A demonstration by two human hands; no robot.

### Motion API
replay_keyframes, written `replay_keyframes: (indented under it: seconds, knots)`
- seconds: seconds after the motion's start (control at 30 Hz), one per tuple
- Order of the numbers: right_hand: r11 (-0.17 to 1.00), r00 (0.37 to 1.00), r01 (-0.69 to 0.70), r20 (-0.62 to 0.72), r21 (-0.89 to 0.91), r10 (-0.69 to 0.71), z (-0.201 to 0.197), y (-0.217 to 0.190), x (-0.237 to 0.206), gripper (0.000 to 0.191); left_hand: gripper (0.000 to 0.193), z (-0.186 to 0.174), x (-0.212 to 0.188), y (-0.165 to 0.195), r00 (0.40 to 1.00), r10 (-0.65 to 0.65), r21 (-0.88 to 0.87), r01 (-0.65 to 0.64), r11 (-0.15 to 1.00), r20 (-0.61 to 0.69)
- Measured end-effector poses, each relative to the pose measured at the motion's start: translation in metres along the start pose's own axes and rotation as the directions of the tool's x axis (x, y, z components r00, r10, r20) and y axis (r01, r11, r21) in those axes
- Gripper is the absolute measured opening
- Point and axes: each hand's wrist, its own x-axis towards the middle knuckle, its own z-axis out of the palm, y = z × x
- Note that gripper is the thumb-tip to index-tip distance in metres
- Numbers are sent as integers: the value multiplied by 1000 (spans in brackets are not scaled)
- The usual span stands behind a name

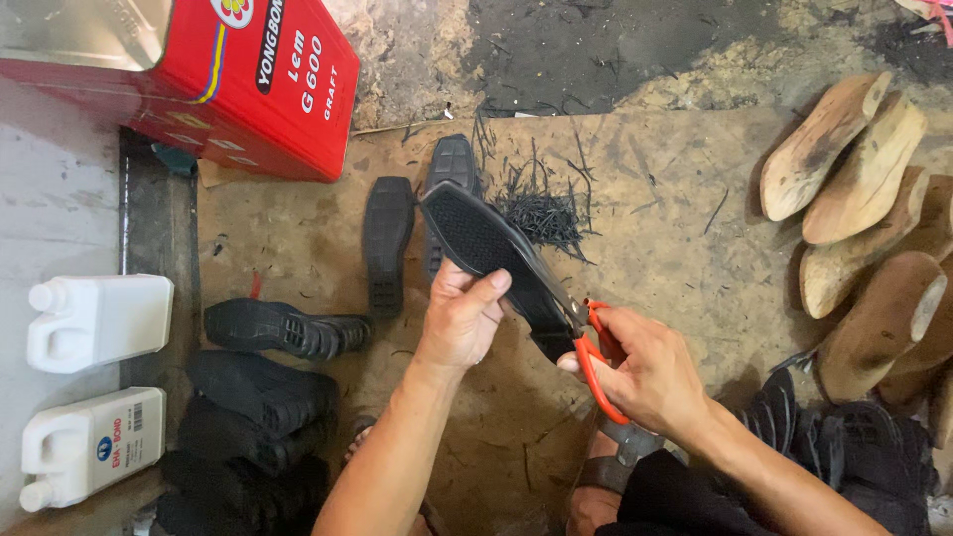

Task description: The person sits on the floor of a shoe workshop and trims excess rubber from the edges of black shoe soles using red-handled scissors, rotating each sole to cut around its perimeter and setting trimmed soles on the work surface. Cut rubber scraps accumulate in a pile as the person works through the soles one at a time.

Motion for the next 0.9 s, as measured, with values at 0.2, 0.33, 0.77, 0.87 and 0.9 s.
replay_keyframes:
  seconds: [0.2, 0.33, 0.77, 0.87, 0.9]
  knots:
    - [992, 992, -112, 65, 65, 107, -1, -2, -1, 50, 35, 3, -4, -5, 998, -58, -55, 60, 997, 25]
    - [994, 994, -96, 57, 60, 93, 2, 1, -2, 45, 37, 3, -5, -7, 998, -61, -52, 61, 997, 2]
    - [997, 997, 68, -34, -33, -69, -2, 2, 0, 48, 35, 2, -5, -8, 998, -68, -28, 69, 997, 12]
    - [998, 1000, 22, -8, -63, -23, -3, 0, 3, 51, 36, 3, -6, -11, 999, -47, 39, 47, 998, 4]
    - [997, 1000, -15, 8, -72, 15, -3, 0, 3, 52, 36, 3, -7, -12, 999, -53, 19, 53, 998, 5]
